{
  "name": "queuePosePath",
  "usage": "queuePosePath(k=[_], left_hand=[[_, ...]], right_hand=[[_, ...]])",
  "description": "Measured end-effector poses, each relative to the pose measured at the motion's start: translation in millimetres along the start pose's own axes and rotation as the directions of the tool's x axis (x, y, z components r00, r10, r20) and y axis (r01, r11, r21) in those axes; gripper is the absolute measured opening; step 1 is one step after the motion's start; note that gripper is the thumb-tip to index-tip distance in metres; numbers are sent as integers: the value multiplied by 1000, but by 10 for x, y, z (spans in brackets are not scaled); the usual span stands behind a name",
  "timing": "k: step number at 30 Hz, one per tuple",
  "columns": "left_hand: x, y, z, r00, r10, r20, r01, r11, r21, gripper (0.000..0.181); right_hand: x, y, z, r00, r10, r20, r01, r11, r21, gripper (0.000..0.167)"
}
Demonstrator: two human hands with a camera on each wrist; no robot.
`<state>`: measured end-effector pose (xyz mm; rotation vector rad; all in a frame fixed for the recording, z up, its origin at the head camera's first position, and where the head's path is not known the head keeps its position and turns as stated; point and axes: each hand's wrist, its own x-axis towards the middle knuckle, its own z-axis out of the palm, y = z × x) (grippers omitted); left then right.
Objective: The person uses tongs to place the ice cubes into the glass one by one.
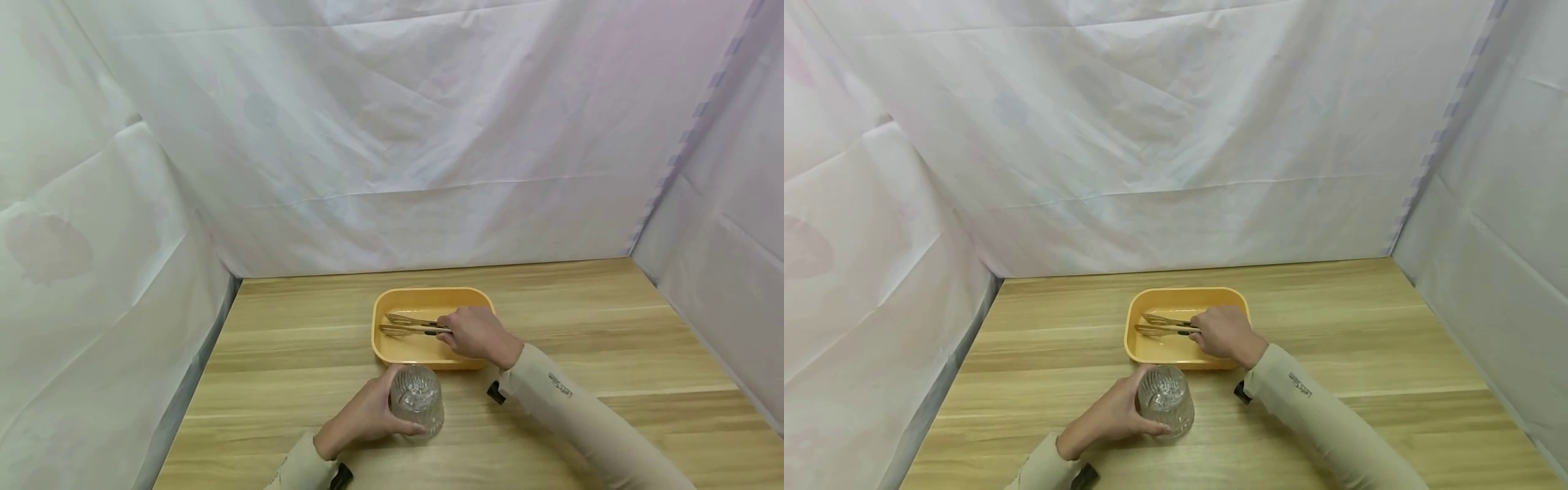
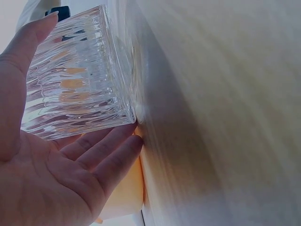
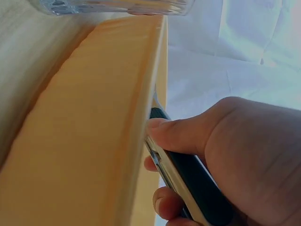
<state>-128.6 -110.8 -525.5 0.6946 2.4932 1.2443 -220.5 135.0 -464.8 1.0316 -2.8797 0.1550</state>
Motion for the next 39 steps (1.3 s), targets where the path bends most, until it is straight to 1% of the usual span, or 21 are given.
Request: queuePosePath(k=[5,8,11,18,23,29,32,39], left_hand=[[-4,-1,5,1000,-1,-1,1,1000,1,92],[-1,-7,2,1000,5,-4,-5,1000,3,93],[3,-1,-6,1000,9,-4,-9,1000,1,93],[5,6,-20,1000,-1,2,1,1000,4,93],[8,2,-7,1000,-8,8,8,1000,-1,93],[1,0,7,1000,-16,7,16,1000,11,94],[2,1,9,1000,-16,8,16,1000,17,94],[12,0,4,1000,-7,14,7,1000,2,91]], right_hand=[[31,-33,-48,1000,-11,23,11,999,-30,24],[55,-36,-79,999,-22,27,23,999,-43,30],[85,-37,-117,999,-14,52,15,999,-34,35],[138,-79,-168,986,52,155,-61,997,55,34],[132,-120,-172,975,102,197,-116,991,59,34],[117,-149,-156,976,114,184,-130,989,77,32],[114,-157,-148,977,117,176,-131,989,67,31],[96,-193,-146,979,132,155,-141,989,46,28]])
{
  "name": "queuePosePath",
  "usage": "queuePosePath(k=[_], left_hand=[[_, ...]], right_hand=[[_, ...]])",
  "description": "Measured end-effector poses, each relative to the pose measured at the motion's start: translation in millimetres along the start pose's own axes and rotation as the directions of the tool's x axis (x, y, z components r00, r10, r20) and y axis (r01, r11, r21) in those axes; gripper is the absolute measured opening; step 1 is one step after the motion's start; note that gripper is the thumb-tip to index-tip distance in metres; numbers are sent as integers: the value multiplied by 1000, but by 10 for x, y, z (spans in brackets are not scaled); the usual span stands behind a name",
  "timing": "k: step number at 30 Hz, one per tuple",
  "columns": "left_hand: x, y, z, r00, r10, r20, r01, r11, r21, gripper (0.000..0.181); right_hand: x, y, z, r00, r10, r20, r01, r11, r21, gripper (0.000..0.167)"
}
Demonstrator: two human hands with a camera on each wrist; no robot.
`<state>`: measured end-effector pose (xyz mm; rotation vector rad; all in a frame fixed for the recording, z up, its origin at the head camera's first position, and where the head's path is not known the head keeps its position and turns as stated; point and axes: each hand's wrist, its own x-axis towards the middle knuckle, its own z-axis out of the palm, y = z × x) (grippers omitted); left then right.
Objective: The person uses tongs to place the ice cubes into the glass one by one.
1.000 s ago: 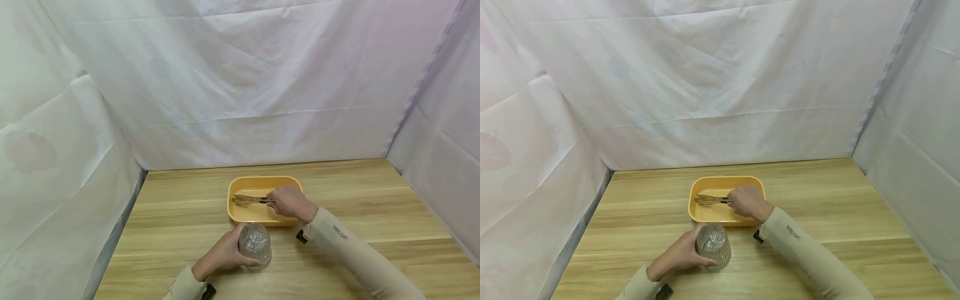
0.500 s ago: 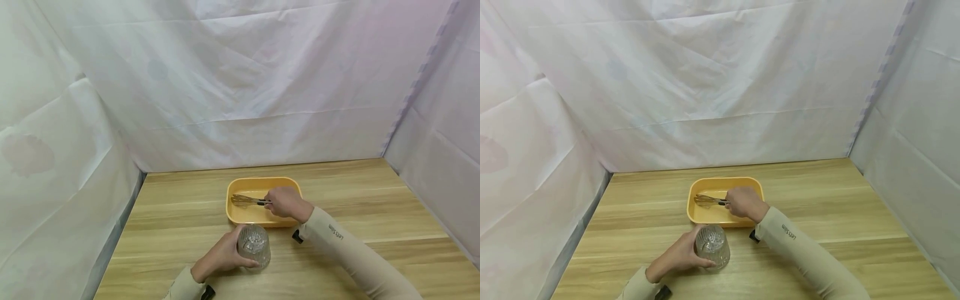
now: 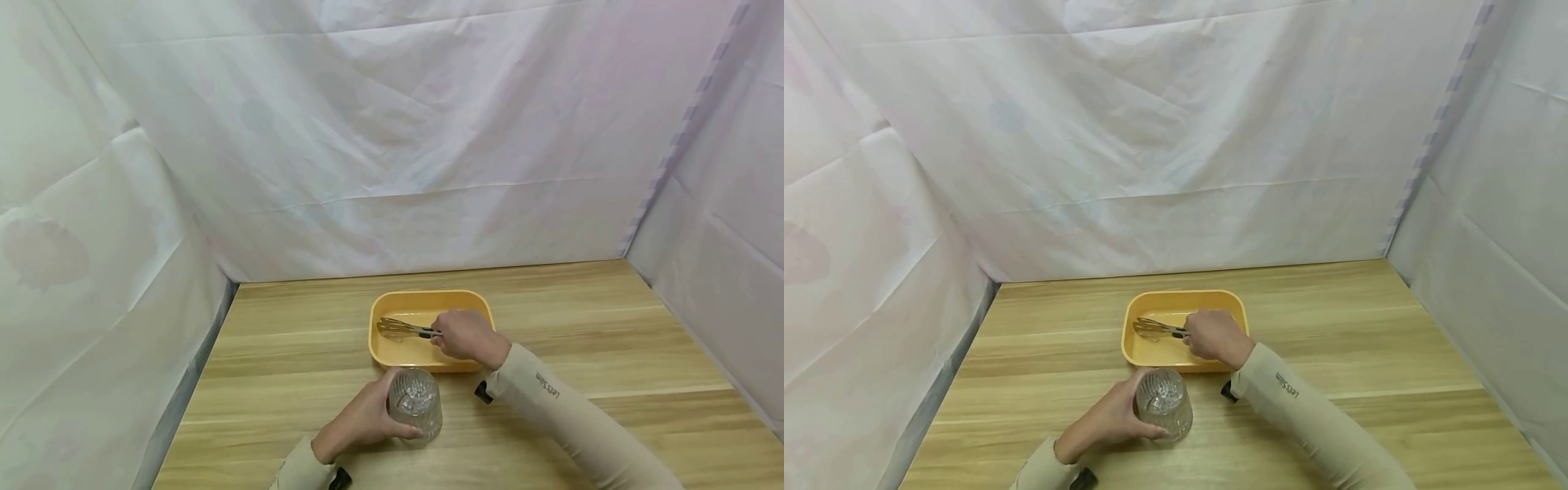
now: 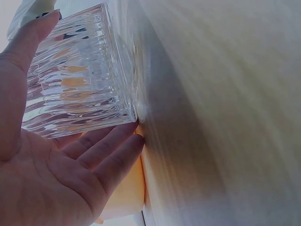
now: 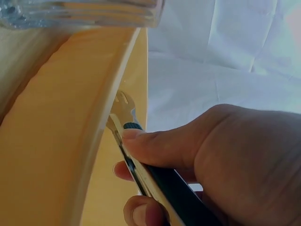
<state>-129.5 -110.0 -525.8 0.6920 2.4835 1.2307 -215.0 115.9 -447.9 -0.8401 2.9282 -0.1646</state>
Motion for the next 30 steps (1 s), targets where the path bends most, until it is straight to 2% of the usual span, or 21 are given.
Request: queuePosePath(k=[5,13,22,30], left_hand=[[-2,-7,-5,1000,8,1,-8,1000,-4,90],[-4,-15,6,1000,25,0,-25,1000,-15,89],[-13,1,8,1000,20,-6,-20,1000,-8,91],[-13,-3,4,1000,18,-13,-18,1000,4,92]], right_hand=[[-20,-36,-1,1000,9,-11,-10,1000,-27,26],[-52,-14,88,997,-13,-77,8,997,-71,27],[-105,81,147,990,-34,-134,26,998,-61,27],[-165,180,92,985,-36,-171,30,999,-41,25]])
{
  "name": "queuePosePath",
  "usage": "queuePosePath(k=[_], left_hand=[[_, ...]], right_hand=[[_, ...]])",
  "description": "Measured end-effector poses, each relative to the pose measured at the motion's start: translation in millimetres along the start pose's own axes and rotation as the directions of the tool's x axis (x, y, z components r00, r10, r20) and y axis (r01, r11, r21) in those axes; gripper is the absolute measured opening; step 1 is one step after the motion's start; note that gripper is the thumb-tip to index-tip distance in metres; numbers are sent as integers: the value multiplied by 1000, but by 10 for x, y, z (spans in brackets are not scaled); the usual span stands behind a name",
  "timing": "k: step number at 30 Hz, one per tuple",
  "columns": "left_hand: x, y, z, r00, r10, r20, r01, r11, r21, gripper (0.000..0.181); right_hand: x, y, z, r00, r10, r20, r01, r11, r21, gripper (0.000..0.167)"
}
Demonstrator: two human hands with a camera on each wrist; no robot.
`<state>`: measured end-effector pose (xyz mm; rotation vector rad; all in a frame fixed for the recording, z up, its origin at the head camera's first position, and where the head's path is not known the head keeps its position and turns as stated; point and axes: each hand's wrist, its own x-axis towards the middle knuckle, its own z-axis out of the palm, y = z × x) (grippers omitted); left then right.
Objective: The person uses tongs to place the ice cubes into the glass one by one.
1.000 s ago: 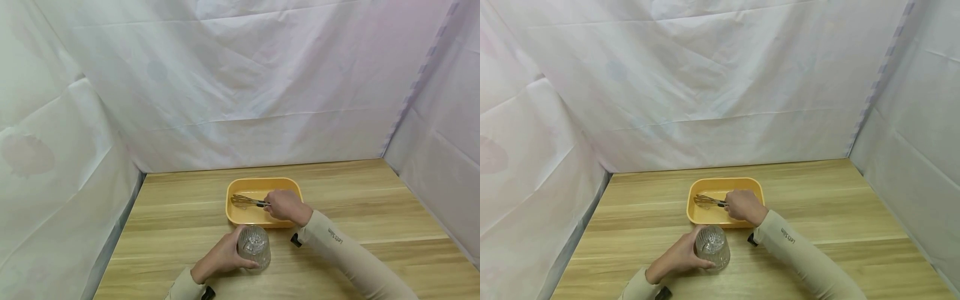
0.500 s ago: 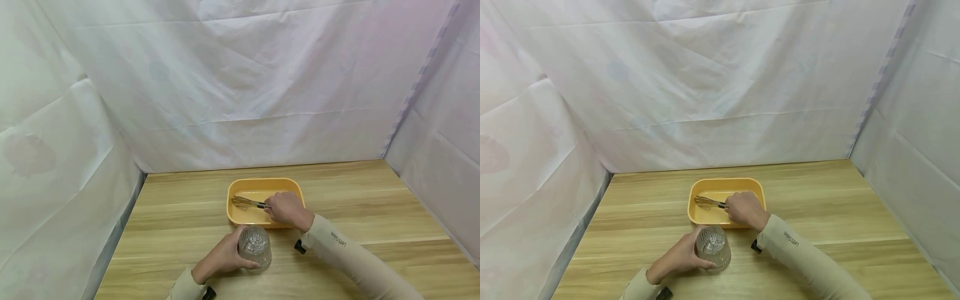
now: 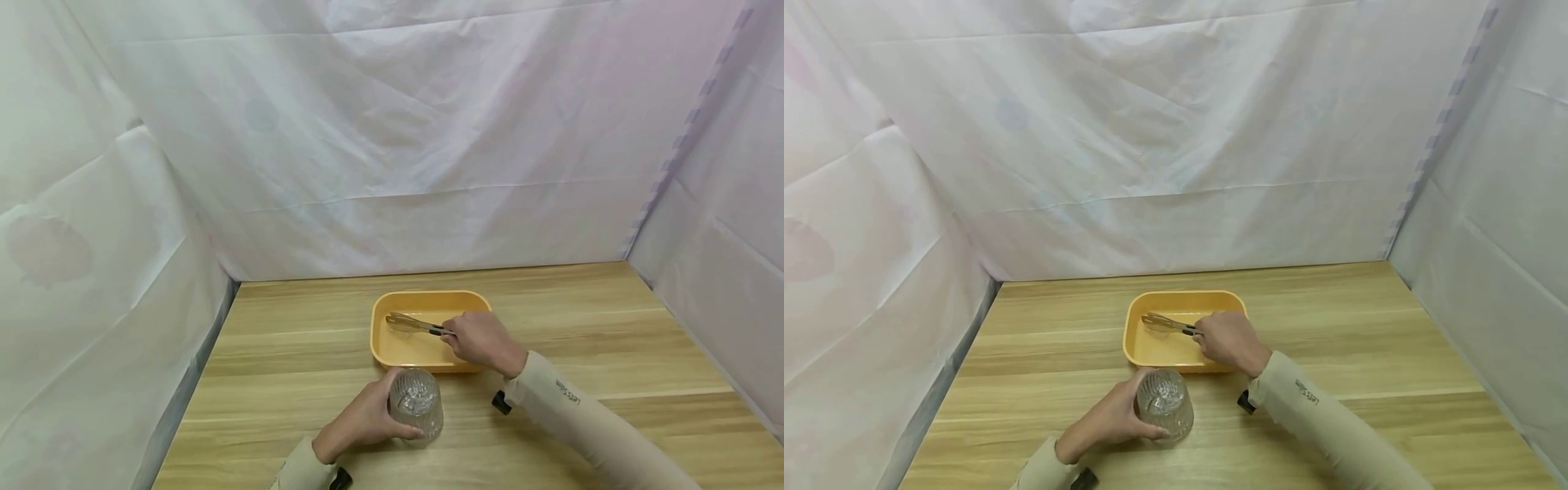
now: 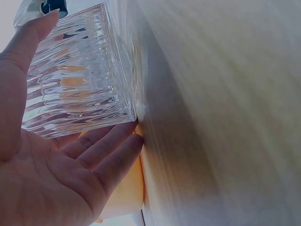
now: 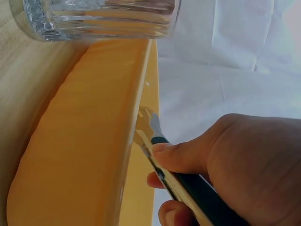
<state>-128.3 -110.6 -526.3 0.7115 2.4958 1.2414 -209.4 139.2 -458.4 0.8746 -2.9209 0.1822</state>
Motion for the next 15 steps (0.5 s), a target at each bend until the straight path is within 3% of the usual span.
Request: queuePosePath(k=[15], left_hand=[[5,5,4,1000,-16,16,16,1000,-23,91]], right_hand=[[-60,42,-86,999,-31,-21,31,999,25,30]])
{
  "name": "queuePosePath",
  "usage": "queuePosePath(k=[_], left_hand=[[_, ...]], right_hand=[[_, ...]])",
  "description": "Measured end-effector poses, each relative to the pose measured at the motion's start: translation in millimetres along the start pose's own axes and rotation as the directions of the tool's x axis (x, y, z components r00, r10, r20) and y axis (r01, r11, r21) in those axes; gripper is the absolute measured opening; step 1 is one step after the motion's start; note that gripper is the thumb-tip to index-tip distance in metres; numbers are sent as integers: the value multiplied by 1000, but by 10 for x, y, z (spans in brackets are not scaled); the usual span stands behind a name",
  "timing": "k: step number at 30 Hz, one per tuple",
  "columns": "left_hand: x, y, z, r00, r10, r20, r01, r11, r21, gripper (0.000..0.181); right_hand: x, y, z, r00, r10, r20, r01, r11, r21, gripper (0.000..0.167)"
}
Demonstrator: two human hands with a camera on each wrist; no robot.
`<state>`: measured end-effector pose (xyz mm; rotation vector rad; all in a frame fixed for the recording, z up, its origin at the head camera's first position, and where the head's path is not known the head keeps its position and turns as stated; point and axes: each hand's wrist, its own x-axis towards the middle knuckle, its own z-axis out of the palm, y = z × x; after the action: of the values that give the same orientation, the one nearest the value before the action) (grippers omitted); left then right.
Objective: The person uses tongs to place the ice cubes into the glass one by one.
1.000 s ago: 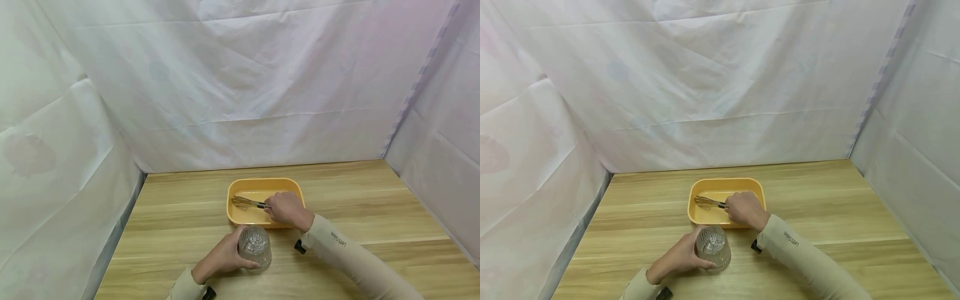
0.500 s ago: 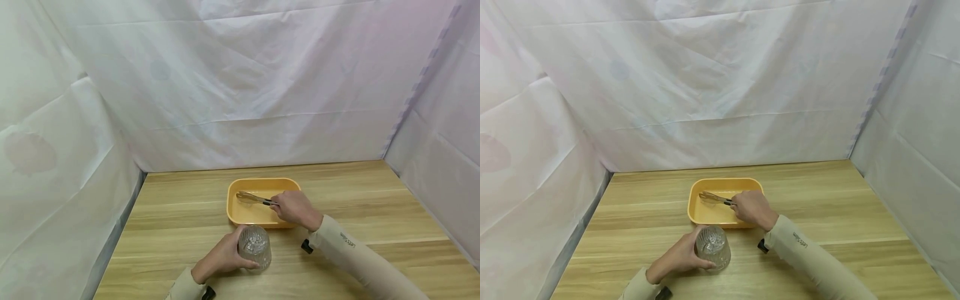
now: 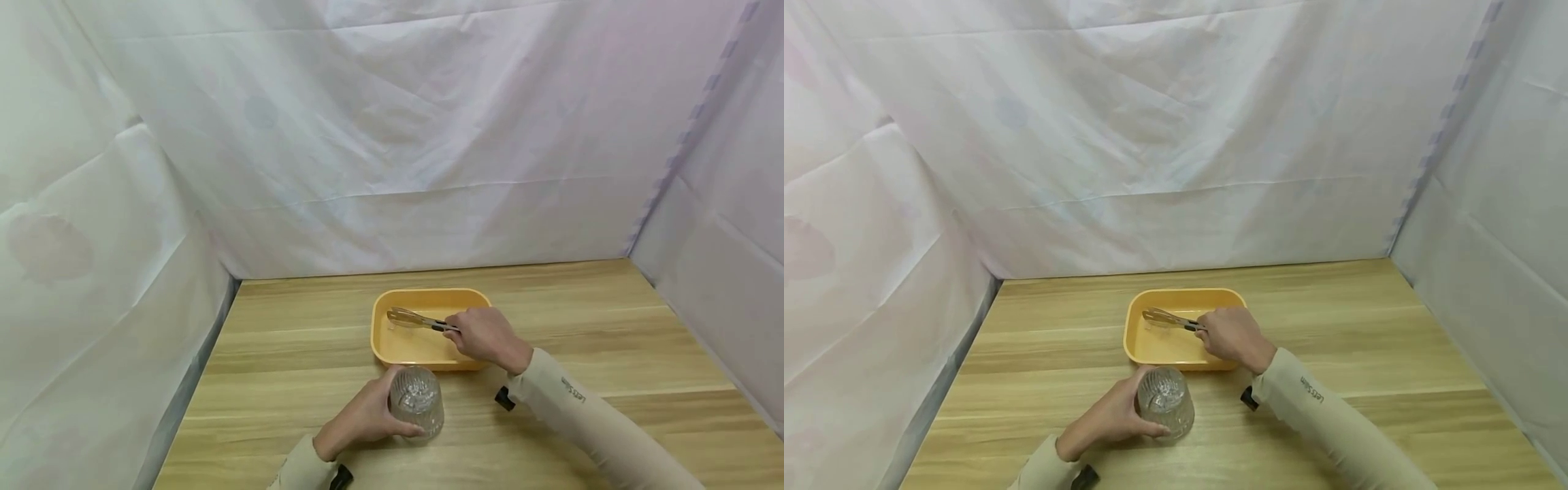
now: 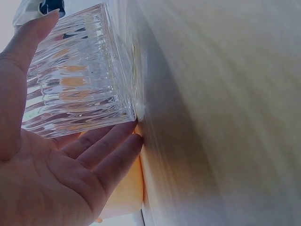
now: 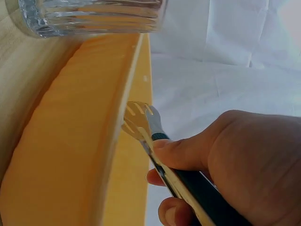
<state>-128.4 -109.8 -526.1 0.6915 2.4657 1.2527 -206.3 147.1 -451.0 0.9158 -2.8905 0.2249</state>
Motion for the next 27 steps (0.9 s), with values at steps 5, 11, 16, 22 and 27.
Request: queuePosePath(k=[5,11,16,22,27], left_hand=[[5,7,0,1000,4,-1,-4,1000,10,90],[10,17,-8,1000,-5,9,5,1000,6,91],[3,22,-3,1000,-4,12,4,1000,3,92],[-3,21,0,1000,-2,9,2,1000,6,93],[-3,25,1,1000,-8,5,8,1000,21,94]], right_hand=[[-63,3,-133,1000,3,-21,-3,1000,0,21],[-171,-3,-314,997,-25,-68,25,1000,-3,24],[-296,-41,-450,993,-50,-107,50,999,-3,31],[-467,-120,-621,987,-85,-134,86,996,3,31],[-589,-183,-713,982,-111,-152,111,994,-7,24]])
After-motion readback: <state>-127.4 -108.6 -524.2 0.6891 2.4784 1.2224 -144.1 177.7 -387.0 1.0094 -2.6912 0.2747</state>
